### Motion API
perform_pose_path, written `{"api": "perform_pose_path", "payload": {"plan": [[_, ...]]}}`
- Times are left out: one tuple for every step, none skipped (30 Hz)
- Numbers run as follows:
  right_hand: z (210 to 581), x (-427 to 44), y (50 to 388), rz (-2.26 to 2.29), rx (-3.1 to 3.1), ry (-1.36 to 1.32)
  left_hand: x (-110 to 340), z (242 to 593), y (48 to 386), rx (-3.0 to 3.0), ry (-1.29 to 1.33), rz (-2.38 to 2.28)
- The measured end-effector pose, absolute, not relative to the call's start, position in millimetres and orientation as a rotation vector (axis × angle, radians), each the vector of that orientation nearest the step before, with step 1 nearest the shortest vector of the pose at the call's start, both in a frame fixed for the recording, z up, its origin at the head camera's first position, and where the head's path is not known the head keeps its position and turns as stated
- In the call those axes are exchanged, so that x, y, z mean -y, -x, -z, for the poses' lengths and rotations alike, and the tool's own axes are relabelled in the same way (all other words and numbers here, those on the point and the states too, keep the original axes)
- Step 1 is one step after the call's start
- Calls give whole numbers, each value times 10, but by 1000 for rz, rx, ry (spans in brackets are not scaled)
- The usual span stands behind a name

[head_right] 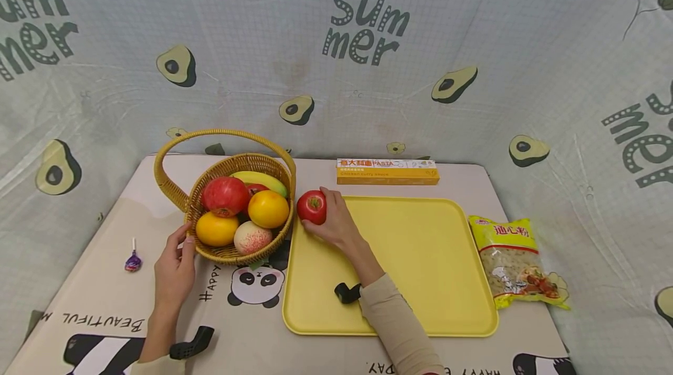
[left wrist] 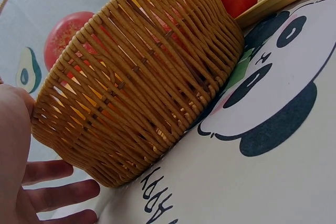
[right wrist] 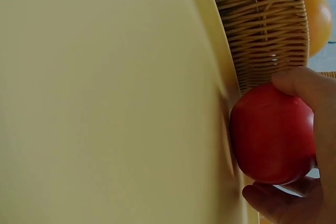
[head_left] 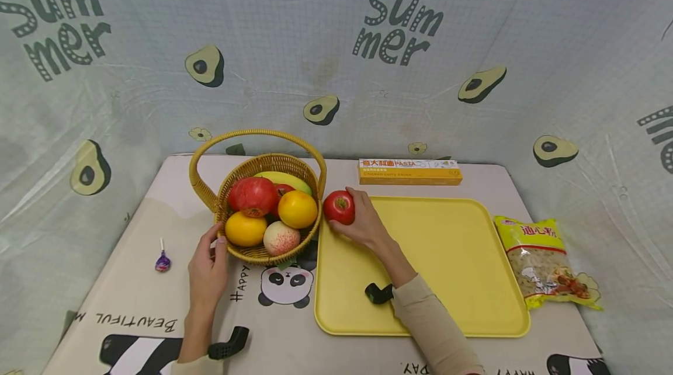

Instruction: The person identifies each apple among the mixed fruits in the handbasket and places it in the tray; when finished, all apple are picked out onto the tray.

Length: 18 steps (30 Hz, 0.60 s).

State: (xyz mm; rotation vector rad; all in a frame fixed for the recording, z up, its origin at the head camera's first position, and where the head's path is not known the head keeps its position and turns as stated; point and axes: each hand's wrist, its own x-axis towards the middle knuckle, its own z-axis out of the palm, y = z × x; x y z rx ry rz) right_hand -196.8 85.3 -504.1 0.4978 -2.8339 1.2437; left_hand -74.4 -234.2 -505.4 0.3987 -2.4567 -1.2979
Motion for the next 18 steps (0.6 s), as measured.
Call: {"api": "perform_pose_path", "payload": {"plan": [[5038, -853, 1965, -1239, 2842, -493, 2341, 5052, 744, 2458, -399, 1297], [5038, -852, 1965, -1234, 2850, -490, 2341, 5047, 744, 2460, -398, 1296], [5037, -851, 1965, -1227, 2857, -486, 2341, 5043, 743, 2461, -397, 1296], [5040, -851, 1966, -1219, 2864, -483, 2341, 5042, 743, 2463, -397, 1295], [5043, -852, 1968, -1216, 2870, -480, 2341, 5043, 743, 2465, -396, 1295], [5046, -852, 1969, -1212, 2875, -478, 2341, 5044, 742, 2465, -395, 1294], [5047, -852, 1970, -1210, 2879, -477, 2341, 5045, 742, 2464, -394, 1294], [5049, -853, 1970, -1208, 2883, -476, 2341, 5046, 742, 2464, -392, 1293], [5050, -853, 1972, -1207, 2886, -473, 2340, 5048, 741, 2463, -393, 1294], [5054, -855, 1974, -1206, 2891, -471, 2340, 5049, 741, 2463, -393, 1293], [5052, -857, 1975, -1208, 2893, -470, 2340, 5051, 741, 2463, -393, 1292], [5053, -859, 1975, -1205, 2895, -469, 2340, 5051, 742, 2463, -392, 1290], [5052, -861, 1976, -1206, 2897, -467, 2339, 5055, 742, 2464, -394, 1288], [5052, -863, 1977, -1207, 2899, -465, 2339, 5056, 742, 2464, -394, 1286], [5052, -864, 1979, -1206, 2899, -464, 2339, 5056, 742, 2463, -394, 1285], [5050, -866, 1978, -1207, 2898, -463, 2339, 5057, 743, 2462, -392, 1283], [5045, -867, 1977, -1207, 2897, -465, 2339, 5057, 743, 2461, -391, 1281], [5041, -867, 1976, -1203, 2897, -465, 2339, 5057, 744, 2460, -390, 1281]]}}
